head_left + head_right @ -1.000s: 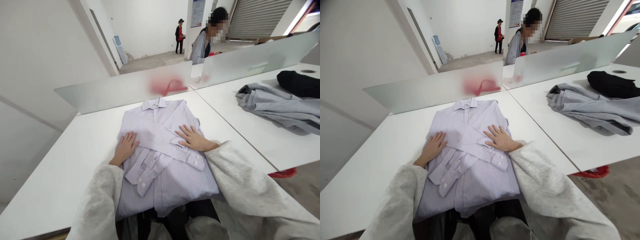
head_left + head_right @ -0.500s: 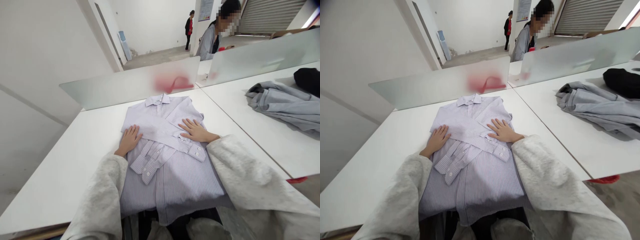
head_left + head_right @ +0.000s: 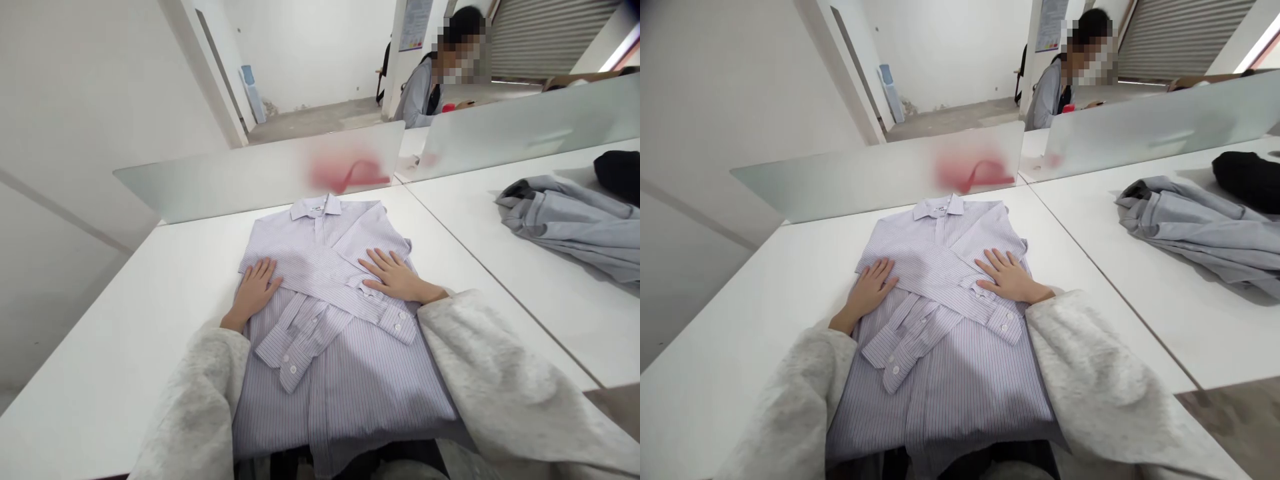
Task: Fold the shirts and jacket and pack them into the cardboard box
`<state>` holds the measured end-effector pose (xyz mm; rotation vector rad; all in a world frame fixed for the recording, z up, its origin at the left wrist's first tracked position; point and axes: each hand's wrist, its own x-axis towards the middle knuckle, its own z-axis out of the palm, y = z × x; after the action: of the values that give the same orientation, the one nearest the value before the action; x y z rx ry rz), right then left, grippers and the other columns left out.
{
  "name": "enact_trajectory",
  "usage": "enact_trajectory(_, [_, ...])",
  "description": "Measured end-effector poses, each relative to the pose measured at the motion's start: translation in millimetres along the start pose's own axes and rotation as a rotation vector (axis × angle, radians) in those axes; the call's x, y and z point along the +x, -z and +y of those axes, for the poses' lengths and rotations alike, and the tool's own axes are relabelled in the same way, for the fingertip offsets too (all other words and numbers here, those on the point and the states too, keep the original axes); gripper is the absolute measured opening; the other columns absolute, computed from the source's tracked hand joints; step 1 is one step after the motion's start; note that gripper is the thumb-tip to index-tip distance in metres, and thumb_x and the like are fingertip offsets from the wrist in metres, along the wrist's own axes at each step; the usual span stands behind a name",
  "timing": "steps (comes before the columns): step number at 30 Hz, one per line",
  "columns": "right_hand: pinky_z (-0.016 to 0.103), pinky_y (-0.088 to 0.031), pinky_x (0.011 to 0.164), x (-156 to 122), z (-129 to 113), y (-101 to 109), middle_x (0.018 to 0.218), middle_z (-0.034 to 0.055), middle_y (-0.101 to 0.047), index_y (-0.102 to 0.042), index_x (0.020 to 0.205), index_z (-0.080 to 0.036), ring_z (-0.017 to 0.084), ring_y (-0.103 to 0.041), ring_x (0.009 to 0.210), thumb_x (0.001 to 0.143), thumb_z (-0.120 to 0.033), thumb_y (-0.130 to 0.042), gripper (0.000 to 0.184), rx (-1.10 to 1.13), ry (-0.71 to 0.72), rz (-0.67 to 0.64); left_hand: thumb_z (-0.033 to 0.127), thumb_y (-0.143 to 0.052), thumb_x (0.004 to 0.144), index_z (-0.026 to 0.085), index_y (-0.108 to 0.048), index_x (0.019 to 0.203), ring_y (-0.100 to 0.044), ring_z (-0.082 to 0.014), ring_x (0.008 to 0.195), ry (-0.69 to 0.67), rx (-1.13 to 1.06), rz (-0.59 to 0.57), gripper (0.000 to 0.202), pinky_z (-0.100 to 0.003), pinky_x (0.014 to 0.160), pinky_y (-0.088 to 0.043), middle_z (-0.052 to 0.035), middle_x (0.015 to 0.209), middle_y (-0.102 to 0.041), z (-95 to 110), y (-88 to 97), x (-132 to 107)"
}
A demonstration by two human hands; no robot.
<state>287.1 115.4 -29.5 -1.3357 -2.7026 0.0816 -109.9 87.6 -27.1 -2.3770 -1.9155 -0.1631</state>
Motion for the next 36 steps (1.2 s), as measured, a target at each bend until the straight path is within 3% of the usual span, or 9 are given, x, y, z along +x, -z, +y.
enact_trajectory(9, [0.056, -0.019, 0.110, 0, 4, -7, 0.153, 0.0088, -0.021, -0.029, 0.146, -0.029, 0.031, -0.018, 0.140, 0.090, -0.065, -0.025, 0.066, -0.006, 0.017, 0.060, 0.050, -0.031, 0.093, 0.016, -0.035, 0.142, -0.026, -0.0258, 0.139, 0.002, -0.109, 0.032, 0.060, -0.047, 0.113, -0.018, -0.0088, 0.148, -0.033, -1, 1.4, -1])
enact_trajectory(15, [0.056, -0.018, 0.110, 4, 5, -2, 0.152, 0.0090, -0.022, -0.033, 0.144, -0.028, 0.031, -0.018, 0.140, 0.089, -0.063, -0.030, 0.064, 0.062, 0.007, 0.034, 0.040, -0.027, 0.096, 0.011, -0.050, 0.131, -0.041, -0.0241, 0.131, -0.003, -0.131, 0.140, 0.051, -0.044, 0.109, -0.030, -0.0112, 0.136, -0.050, -6, 3.0, 2])
enact_trajectory(18, [0.055, -0.017, 0.110, 4, 8, 4, 0.150, 0.0091, -0.027, -0.042, 0.140, -0.026, 0.031, -0.021, 0.139, 0.089, -0.059, -0.036, 0.061, 0.168, 0.019, 0.049, 0.033, -0.024, 0.097, 0.012, -0.051, 0.130, -0.044, -0.0214, 0.129, -0.018, -0.117, 0.228, 0.048, -0.043, 0.111, -0.028, -0.0107, 0.133, -0.055, -1, 10.9, -2])
enact_trajectory(21, [0.051, -0.018, 0.112, 2, 14, 11, 0.142, 0.0078, -0.043, -0.056, 0.128, -0.023, 0.027, -0.031, 0.136, 0.091, -0.054, -0.035, 0.053, 0.385, 0.016, 0.080, 0.030, -0.026, 0.097, 0.014, -0.050, 0.131, -0.042, -0.0211, 0.130, -0.047, -0.094, 0.305, 0.045, -0.045, 0.112, -0.024, -0.0094, 0.133, -0.054, 4, 20.5, -12])
enact_trajectory(24, [0.045, -0.025, 0.112, -2, 20, 16, 0.127, 0.0063, -0.059, -0.063, 0.119, -0.022, 0.023, -0.045, 0.128, 0.090, -0.051, -0.036, 0.049, 0.592, -0.019, 0.140, 0.031, -0.030, 0.096, 0.015, -0.052, 0.130, -0.040, -0.0230, 0.132, -0.084, -0.070, 0.349, 0.043, -0.046, 0.112, -0.024, -0.0097, 0.135, -0.052, 8, 28.9, -28])
enact_trajectory(28, [0.044, -0.027, 0.112, -4, 23, 17, 0.119, 0.0052, -0.064, -0.067, 0.113, -0.021, 0.024, -0.048, 0.124, 0.086, -0.053, -0.043, 0.048, 0.662, 0.014, 0.161, 0.031, -0.036, 0.095, 0.018, -0.055, 0.126, -0.040, -0.0250, 0.132, -0.176, 0.031, 0.408, 0.039, -0.048, 0.111, -0.026, -0.0106, 0.138, -0.049, 22, 42.0, -58])
enact_trajectory(33, [0.041, -0.038, 0.105, -11, 22, 15, 0.120, 0.0052, -0.064, -0.069, 0.109, -0.019, 0.025, -0.056, 0.115, 0.086, -0.052, -0.043, 0.048, 0.684, -0.059, 0.203, 0.024, -0.046, 0.092, 0.022, -0.054, 0.128, -0.038, -0.0252, 0.133, -0.333, 0.205, 0.505, 0.037, -0.047, 0.110, -0.029, -0.0103, 0.137, -0.050, 65, 67.7, -115])
enact_trajectory(36, [0.040, -0.042, 0.100, -20, 23, 18, 0.116, 0.0054, -0.066, -0.070, 0.107, -0.019, 0.025, -0.059, 0.111, 0.085, -0.051, -0.044, 0.046, 0.677, -0.122, 0.268, 0.021, -0.048, 0.090, 0.025, -0.046, 0.135, -0.034, -0.0243, 0.135, -0.287, 0.139, 0.574, 0.045, -0.048, 0.111, -0.026, -0.0093, 0.141, -0.045, 95, 71.1, -158])
